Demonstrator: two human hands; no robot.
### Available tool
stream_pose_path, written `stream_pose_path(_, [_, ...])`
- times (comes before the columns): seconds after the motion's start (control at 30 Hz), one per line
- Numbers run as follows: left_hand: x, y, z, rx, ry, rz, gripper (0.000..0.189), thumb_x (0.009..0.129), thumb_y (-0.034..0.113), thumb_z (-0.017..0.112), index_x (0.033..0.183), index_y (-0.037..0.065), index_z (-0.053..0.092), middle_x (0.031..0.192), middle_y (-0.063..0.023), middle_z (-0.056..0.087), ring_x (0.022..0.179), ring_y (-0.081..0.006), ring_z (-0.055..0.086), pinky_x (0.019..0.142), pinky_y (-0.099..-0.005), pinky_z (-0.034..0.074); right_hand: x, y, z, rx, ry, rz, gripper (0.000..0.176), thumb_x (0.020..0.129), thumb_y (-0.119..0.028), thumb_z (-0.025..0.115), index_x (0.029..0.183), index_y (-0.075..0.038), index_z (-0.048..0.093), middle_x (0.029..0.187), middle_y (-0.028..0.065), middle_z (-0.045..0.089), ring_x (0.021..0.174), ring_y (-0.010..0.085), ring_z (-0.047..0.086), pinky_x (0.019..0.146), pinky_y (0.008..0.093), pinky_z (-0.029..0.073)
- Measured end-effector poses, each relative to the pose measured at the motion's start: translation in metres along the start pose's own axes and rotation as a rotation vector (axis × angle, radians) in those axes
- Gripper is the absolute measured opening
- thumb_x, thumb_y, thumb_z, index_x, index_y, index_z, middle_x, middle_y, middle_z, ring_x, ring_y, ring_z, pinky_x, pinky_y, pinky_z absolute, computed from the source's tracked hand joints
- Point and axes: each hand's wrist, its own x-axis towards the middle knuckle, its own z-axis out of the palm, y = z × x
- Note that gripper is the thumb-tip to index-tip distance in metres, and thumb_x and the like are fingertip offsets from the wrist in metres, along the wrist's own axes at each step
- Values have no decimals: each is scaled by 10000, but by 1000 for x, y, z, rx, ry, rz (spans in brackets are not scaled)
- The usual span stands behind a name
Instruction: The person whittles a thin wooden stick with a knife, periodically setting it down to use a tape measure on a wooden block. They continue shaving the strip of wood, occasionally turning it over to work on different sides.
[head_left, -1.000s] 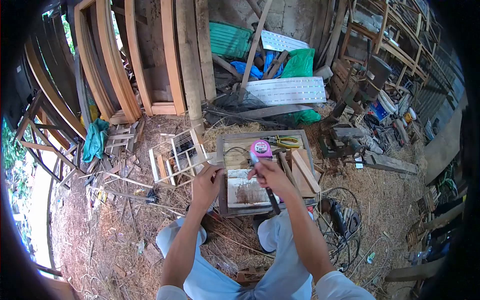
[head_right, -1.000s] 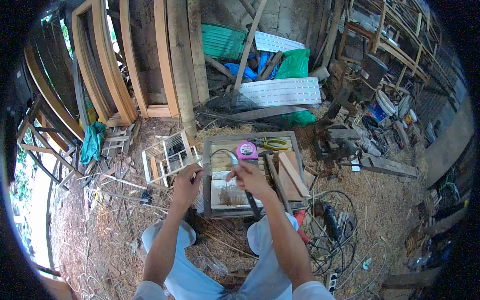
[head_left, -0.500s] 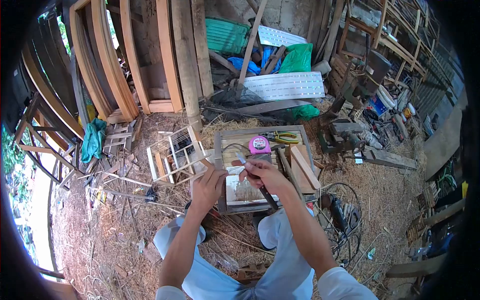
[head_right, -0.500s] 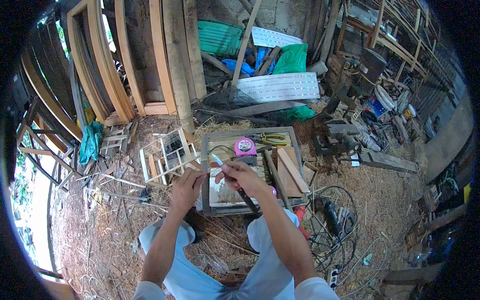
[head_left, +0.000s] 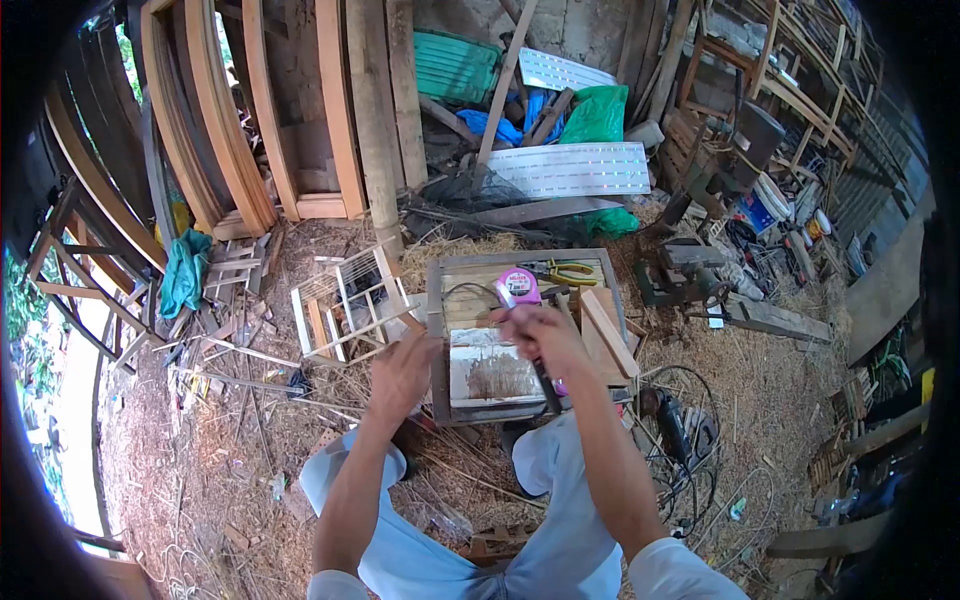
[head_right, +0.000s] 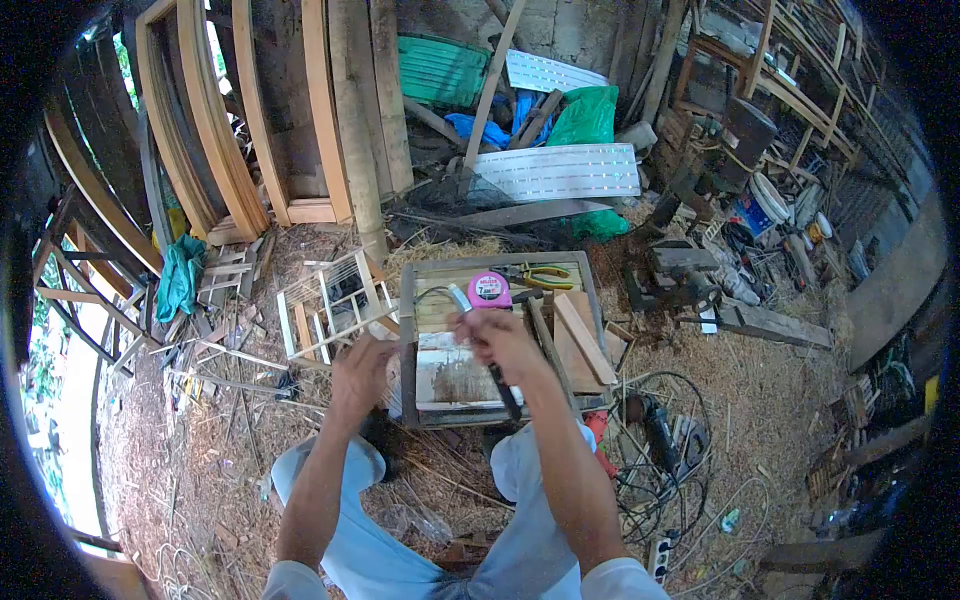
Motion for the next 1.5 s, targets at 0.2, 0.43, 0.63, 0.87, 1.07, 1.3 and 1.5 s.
stream_pose_path(0.2, [-11,-30,-28,-56,94,-339,93,782,11,648,856,58,617,755,-90,574,622,-269,592,533,-358,471,-11,-20,-45,206,223,-212,313,968,-273,456,1044,9,570,710,-25,551,502,27,337,440,200,251])
stream_pose_path(0.43, [1,-4,-3,-115,42,-241,106,794,66,657,887,56,609,808,-99,605,645,-292,610,541,-360,482,-3,13,28,-7,21,26,297,966,-309,463,962,-40,588,736,34,619,481,33,351,432,194,286])
stream_pose_path(0.63, [5,6,9,-93,-21,-205,113,785,93,659,884,86,604,855,-74,613,670,-290,620,547,-372,500,8,15,47,298,-26,110,315,966,-276,470,1099,-14,584,707,-18,558,471,33,327,423,196,249])
stream_pose_path(0.87, [-5,-4,1,-29,-137,-123,170,742,65,657,899,108,605,980,-69,585,690,-286,624,543,-368,507,-5,-3,0,255,-14,54,272,938,-226,515,1076,-11,607,748,-44,561,490,18,328,439,170,253])
stream_pose_path(1.07, [-11,-22,-24,30,-91,-243,119,759,23,617,864,79,608,791,-98,568,641,-294,594,525,-382,481,-15,-27,-43,371,341,-126,279,845,-126,583,1098,-12,560,723,-44,482,514,17,348,441,149,290])
stream_pose_path(1.3, [-6,-20,-14,101,10,-218,76,792,93,647,858,83,611,785,-50,560,625,-257,597,519,-353,486,-11,0,-12,-91,129,61,223,931,-167,464,1061,-28,580,666,2,529,504,61,324,442,215,246])
stream_pose_path(1.5, [9,6,13,-5,-18,12,208,744,72,666,920,93,558,871,-46,572,656,-238,626,540,-335,512,11,24,53,110,-99,117,255,959,-251,494,835,-42,572,660,5,544,461,44,324,433,209,246])
